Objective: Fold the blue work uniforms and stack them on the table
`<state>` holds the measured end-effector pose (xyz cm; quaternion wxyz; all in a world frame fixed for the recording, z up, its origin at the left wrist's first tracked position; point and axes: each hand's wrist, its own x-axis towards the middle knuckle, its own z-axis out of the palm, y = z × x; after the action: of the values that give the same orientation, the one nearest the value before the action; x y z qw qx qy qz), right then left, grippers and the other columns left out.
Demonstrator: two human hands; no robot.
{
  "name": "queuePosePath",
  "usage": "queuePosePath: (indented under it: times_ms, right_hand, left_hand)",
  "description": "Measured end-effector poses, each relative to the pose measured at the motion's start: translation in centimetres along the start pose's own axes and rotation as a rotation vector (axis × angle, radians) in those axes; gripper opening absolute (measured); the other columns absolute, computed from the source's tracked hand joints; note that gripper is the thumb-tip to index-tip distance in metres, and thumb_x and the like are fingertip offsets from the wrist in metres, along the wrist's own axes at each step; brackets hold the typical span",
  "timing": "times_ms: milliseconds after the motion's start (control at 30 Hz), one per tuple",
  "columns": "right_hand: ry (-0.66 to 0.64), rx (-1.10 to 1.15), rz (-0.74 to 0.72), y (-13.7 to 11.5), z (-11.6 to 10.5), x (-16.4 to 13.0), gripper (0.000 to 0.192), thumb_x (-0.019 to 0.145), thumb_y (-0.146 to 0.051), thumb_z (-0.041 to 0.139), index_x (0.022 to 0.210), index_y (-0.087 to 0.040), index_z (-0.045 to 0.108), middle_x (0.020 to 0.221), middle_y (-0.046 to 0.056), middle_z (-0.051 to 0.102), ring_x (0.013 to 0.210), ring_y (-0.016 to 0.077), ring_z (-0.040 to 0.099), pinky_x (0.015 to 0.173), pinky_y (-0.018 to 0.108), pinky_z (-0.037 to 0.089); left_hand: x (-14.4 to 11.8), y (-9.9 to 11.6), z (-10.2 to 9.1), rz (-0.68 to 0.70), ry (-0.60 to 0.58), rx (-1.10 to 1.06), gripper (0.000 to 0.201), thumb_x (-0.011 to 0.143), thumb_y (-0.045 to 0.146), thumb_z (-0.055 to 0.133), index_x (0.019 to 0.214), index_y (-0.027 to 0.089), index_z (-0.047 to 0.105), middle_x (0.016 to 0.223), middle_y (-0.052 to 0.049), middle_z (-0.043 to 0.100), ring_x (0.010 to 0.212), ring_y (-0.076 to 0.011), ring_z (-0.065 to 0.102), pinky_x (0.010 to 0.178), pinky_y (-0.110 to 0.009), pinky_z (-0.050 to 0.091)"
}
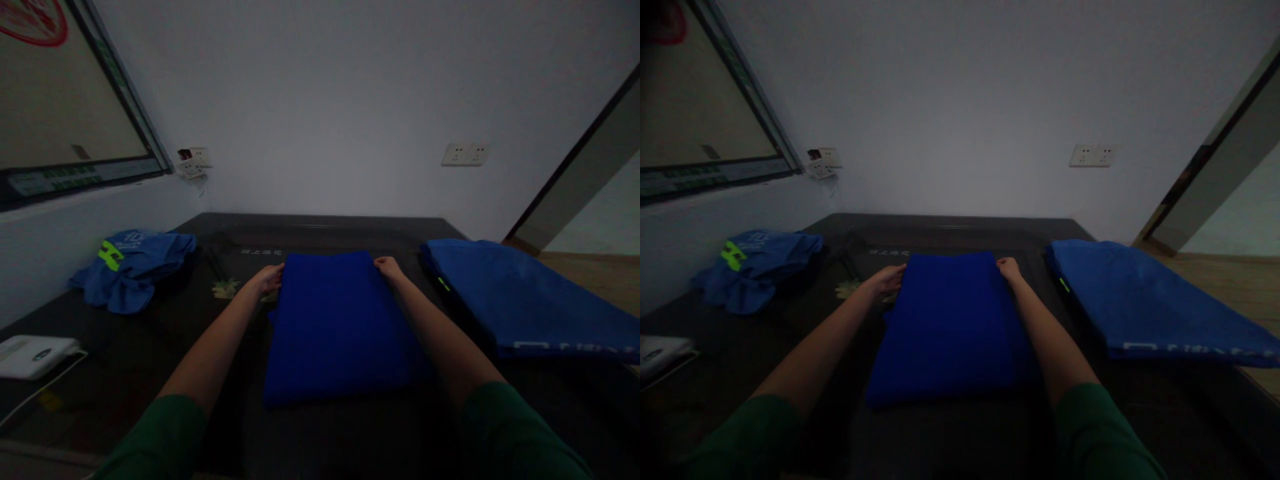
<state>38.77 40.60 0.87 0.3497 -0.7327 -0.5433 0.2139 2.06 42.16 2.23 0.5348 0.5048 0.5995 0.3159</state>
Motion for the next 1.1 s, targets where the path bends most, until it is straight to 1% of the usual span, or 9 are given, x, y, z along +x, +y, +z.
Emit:
queuePosePath:
  times_ms: [200,367,500,600,700,767,900,1000,1100]
  right_hand:
    - [0.050,-0.037,0.028,0.1,0.0,0.4,0.025,0.076,-0.014,0.065,0.101,-0.014,0.068,0.080,0.005,0.070,0.072,0.0150,0.065,0.068,0.025,0.049]
    - [0.049,-0.087,-0.009,0.9,0.0,0.4,0.031,0.074,-0.015,0.070,0.105,-0.016,0.065,0.079,0.003,0.068,0.070,0.0139,0.064,0.066,0.023,0.048]
    - [0.008,-0.137,-0.034,1.2,0.1,1.0,0.038,0.075,-0.018,0.069,0.113,-0.013,0.062,0.085,0.007,0.069,0.076,0.0186,0.066,0.068,0.028,0.050]
    - [-0.017,-0.161,-0.114,0.7,-0.2,2.2,0.042,0.082,-0.023,0.063,0.123,-0.013,0.058,0.099,0.011,0.069,0.089,0.0207,0.066,0.078,0.031,0.051]
    - [-0.069,-0.187,-0.235,-0.1,0.0,3.7,0.035,0.085,-0.022,0.059,0.120,-0.017,0.061,0.117,0.011,0.066,0.107,0.0197,0.062,0.091,0.030,0.047]
    - [-0.119,-0.213,-0.301,-0.5,0.3,4.5,0.028,0.087,-0.023,0.058,0.113,-0.018,0.066,0.120,0.010,0.065,0.111,0.0187,0.060,0.094,0.029,0.045]
    - [-0.202,-0.305,-0.355,-0.8,1.0,5.9,0.019,0.088,-0.026,0.058,0.098,-0.015,0.070,0.102,0.010,0.071,0.094,0.0195,0.065,0.084,0.029,0.049]
    - [-0.232,-0.391,-0.384,-0.6,0.9,6.6,0.021,0.090,-0.029,0.056,0.096,-0.014,0.069,0.098,0.010,0.070,0.089,0.0187,0.065,0.078,0.027,0.049]
    - [-0.260,-0.497,-0.414,-0.2,0.6,6.9,0.026,0.093,-0.034,0.053,0.092,-0.013,0.069,0.096,0.011,0.069,0.088,0.0192,0.063,0.078,0.027,0.047]
  left_hand:
    - [0.9,0.4,1.0,0.078,0.125,0.065,0.034,0.074,0.044,0.071,0.062,0.017,0.054,0.056,-0.001,0.057,0.054,-0.0136,0.054,0.057,-0.026,0.044]
    - [2.2,-0.8,0.1,0.138,0.285,0.283,0.034,0.072,0.037,0.071,0.055,0.019,0.049,0.048,0.004,0.046,0.053,-0.0136,0.053,0.052,-0.022,0.036]
    - [3.4,-0.7,-0.9,0.168,0.331,0.436,0.022,0.068,0.031,0.075,0.065,0.017,0.058,0.058,-0.001,0.058,0.067,-0.0190,0.060,0.060,-0.025,0.041]
    - [4.4,0.3,-1.5,0.244,0.289,0.479,0.025,0.079,0.036,0.064,0.093,0.015,0.064,0.087,-0.008,0.069,0.085,-0.0215,0.064,0.071,-0.027,0.046]
    - [5.3,1.5,-1.6,0.368,0.178,0.509,0.031,0.088,0.036,0.049,0.106,0.016,0.064,0.113,-0.010,0.067,0.107,-0.0212,0.060,0.085,-0.028,0.046]
    - [5.9,1.8,-1.5,0.420,0.075,0.538,0.033,0.088,0.038,0.046,0.101,0.016,0.067,0.112,-0.009,0.068,0.108,-0.0213,0.059,0.088,-0.028,0.047]
    - [7.5,1.7,-1.6,0.451,-0.073,0.606,0.034,0.084,0.045,0.050,0.086,0.017,0.069,0.093,-0.007,0.071,0.090,-0.0210,0.063,0.080,-0.028,0.049]
    - [8.7,1.4,-2.3,0.457,-0.111,0.648,0.034,0.079,0.049,0.056,0.078,0.018,0.068,0.086,-0.007,0.070,0.086,-0.0211,0.062,0.077,-0.028,0.047]
    - [9.5,1.2,-2.8,0.487,-0.063,0.729,0.038,0.076,0.055,0.059,0.072,0.018,0.066,0.086,-0.008,0.067,0.089,-0.0237,0.060,0.082,-0.032,0.045]
